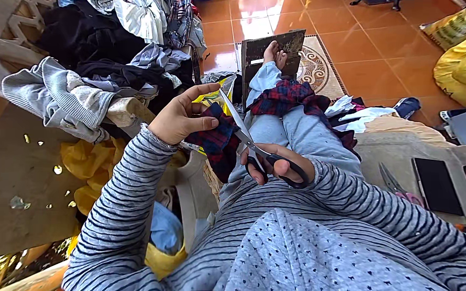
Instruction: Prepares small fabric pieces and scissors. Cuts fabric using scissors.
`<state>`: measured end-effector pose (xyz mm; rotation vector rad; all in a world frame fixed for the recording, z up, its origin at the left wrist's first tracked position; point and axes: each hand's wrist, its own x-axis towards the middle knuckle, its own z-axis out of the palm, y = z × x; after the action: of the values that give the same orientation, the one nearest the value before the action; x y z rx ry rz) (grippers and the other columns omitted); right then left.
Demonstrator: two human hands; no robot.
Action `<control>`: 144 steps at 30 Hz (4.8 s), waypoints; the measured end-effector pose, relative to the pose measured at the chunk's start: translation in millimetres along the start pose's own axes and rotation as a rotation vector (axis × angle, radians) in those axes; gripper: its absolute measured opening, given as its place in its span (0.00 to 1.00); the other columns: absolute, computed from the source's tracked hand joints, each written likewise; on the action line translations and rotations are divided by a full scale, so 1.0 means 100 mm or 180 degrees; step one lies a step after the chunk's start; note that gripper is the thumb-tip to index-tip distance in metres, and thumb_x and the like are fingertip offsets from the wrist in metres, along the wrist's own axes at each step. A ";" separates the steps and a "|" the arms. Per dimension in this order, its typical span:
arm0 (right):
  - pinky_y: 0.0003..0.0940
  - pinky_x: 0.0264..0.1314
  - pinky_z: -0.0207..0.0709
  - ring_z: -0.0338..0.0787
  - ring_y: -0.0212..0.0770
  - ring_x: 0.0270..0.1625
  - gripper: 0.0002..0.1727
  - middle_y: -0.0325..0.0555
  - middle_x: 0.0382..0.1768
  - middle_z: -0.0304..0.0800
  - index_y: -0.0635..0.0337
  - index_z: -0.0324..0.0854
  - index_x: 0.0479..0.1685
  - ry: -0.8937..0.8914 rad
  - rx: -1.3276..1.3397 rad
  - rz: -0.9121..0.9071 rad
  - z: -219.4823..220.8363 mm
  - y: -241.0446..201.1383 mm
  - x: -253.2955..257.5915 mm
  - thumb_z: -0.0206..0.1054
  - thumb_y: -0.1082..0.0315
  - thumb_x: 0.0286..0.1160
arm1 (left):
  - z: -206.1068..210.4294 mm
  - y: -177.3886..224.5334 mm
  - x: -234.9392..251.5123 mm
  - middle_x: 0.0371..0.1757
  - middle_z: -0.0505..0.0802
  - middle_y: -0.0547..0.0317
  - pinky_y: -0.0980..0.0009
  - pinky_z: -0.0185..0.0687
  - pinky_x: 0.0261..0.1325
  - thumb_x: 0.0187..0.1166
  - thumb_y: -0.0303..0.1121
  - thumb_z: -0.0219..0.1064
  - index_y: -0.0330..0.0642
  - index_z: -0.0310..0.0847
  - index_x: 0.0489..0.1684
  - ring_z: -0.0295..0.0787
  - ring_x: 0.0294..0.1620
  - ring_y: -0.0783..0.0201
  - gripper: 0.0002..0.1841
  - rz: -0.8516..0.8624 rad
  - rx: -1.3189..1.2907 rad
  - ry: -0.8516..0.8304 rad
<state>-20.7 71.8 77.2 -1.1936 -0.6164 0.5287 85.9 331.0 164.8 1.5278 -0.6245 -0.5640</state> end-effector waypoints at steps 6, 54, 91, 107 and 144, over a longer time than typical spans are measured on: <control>0.19 0.33 0.82 0.86 0.23 0.27 0.38 0.27 0.27 0.85 0.55 0.79 0.55 0.0076 0.0142 -0.0085 0.03 0.04 0.00 0.69 0.28 0.68 | 0.00 -0.07 0.02 0.50 0.94 0.63 0.73 0.91 0.55 0.69 0.17 0.70 0.40 0.82 0.61 0.93 0.49 0.71 0.21 0.0067 -0.0221 -0.0169; 0.16 0.31 0.78 0.81 0.17 0.27 0.39 0.22 0.26 0.83 0.56 0.79 0.55 0.0789 -0.1118 -0.0043 -0.08 0.14 -0.20 0.70 0.27 0.65 | -0.05 0.01 0.00 0.42 0.97 0.61 0.72 0.94 0.49 0.69 0.14 0.71 0.39 0.76 0.67 0.96 0.41 0.70 0.25 0.0312 0.0074 0.0543; 0.17 0.29 0.80 0.84 0.20 0.25 0.35 0.22 0.25 0.84 0.53 0.80 0.52 0.0497 -0.0332 0.0087 -0.01 0.17 -0.12 0.72 0.29 0.65 | 0.13 -0.17 0.10 0.49 0.96 0.57 0.73 0.93 0.50 0.74 0.20 0.72 0.38 0.74 0.75 0.95 0.42 0.70 0.27 -0.0002 0.0030 0.0029; 0.16 0.30 0.79 0.83 0.20 0.26 0.37 0.23 0.26 0.83 0.53 0.79 0.53 0.0430 -0.0330 -0.0037 0.02 0.20 -0.09 0.69 0.28 0.66 | 0.15 -0.19 0.11 0.44 0.97 0.58 0.74 0.93 0.48 0.69 0.17 0.74 0.37 0.76 0.69 0.96 0.39 0.70 0.26 0.0011 0.0026 0.0045; 0.23 0.33 0.84 0.87 0.24 0.25 0.33 0.24 0.23 0.86 0.50 0.80 0.52 0.0639 0.0031 -0.0117 -0.06 0.33 -0.07 0.67 0.29 0.70 | 0.24 -0.33 0.21 0.32 0.93 0.58 0.66 0.85 0.45 0.70 0.33 0.81 0.36 0.91 0.37 0.88 0.33 0.70 0.10 -0.1166 0.1294 -0.0088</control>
<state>-23.7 72.6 43.0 -1.2068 -0.4629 0.3749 86.0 299.5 131.0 2.0427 -0.5002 -0.7684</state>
